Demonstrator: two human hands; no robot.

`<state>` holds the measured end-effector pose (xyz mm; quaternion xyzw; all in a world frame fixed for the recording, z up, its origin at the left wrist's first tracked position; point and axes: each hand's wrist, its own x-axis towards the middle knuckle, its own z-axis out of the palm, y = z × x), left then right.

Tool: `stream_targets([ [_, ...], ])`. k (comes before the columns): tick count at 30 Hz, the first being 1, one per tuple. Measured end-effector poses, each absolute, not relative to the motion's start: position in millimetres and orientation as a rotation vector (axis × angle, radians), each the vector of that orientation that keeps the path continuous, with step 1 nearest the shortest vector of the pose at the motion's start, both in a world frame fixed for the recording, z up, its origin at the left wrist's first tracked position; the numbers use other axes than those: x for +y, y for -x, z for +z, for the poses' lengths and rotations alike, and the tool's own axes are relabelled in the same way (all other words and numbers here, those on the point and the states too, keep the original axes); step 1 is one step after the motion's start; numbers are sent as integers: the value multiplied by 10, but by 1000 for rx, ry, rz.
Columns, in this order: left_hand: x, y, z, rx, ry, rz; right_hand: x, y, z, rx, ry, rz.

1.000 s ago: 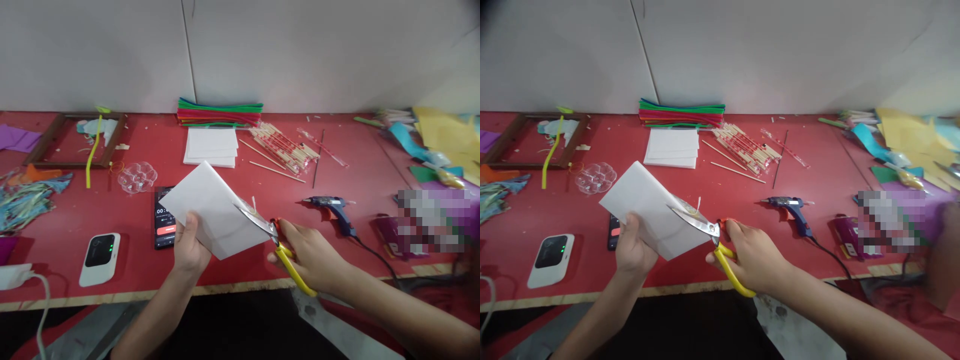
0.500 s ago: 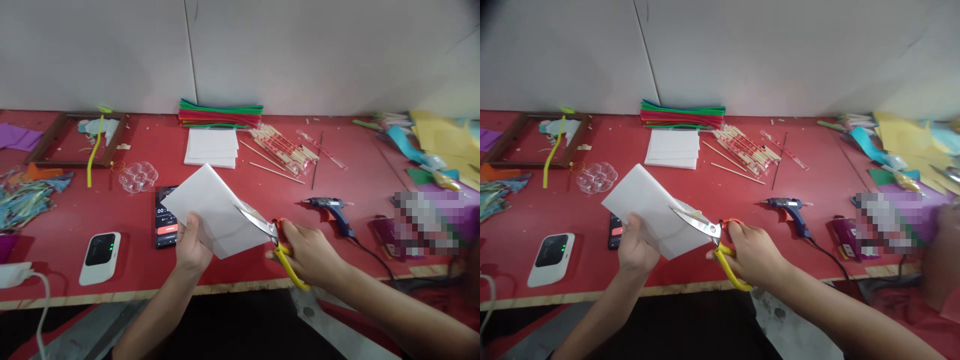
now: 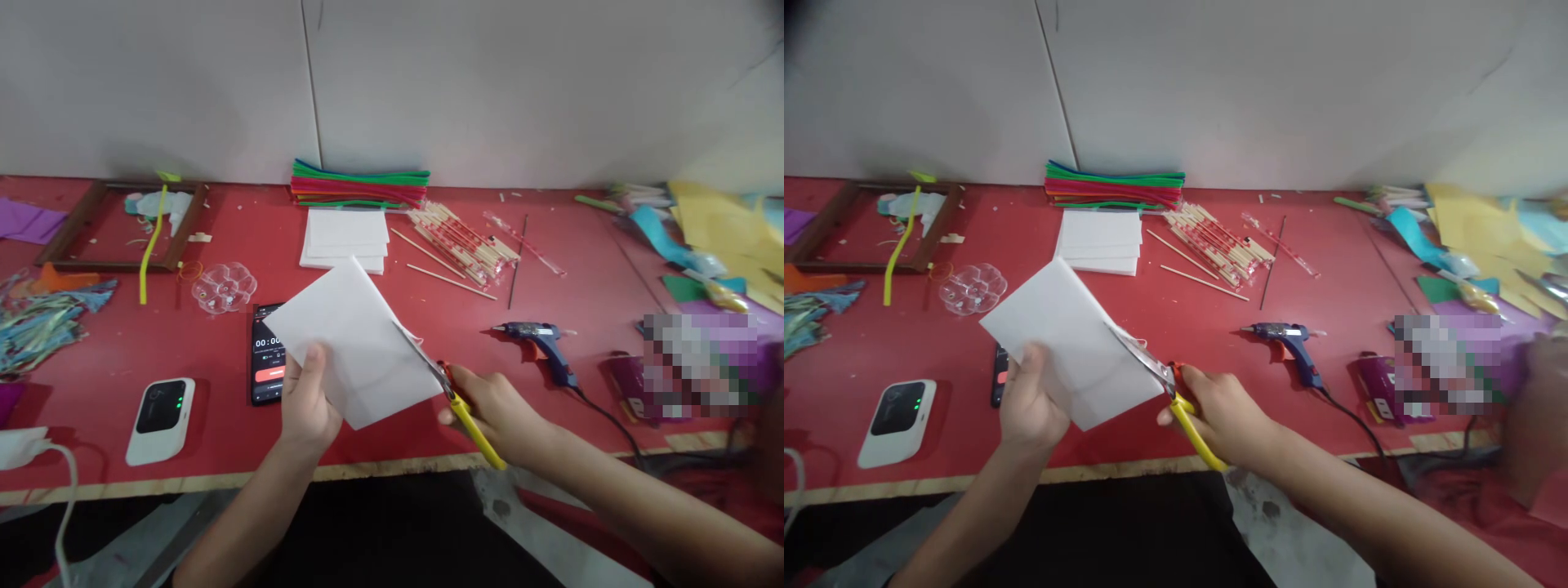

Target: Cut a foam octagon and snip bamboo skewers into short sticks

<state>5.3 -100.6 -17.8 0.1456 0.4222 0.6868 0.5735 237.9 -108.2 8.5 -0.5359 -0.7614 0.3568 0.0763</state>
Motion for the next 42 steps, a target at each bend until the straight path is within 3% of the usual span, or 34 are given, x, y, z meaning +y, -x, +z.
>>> stream_targets([
  [3,-1004,-52,-4,1069,-396,1535,-1064,-2379,132,-2154,1475,1466],
  [7,-1020,-54,124,1053,-473,1520,-1059,-2355,216,-2041,1448,1605],
  [22,-1064,-56,62,1033,-482,1490,-1129,-2330,98,-2162,1588,1264],
  [42,-1056,-58,35,1040,-460,1472,-1221,-2300,-27,-2124,1628,1238],
])
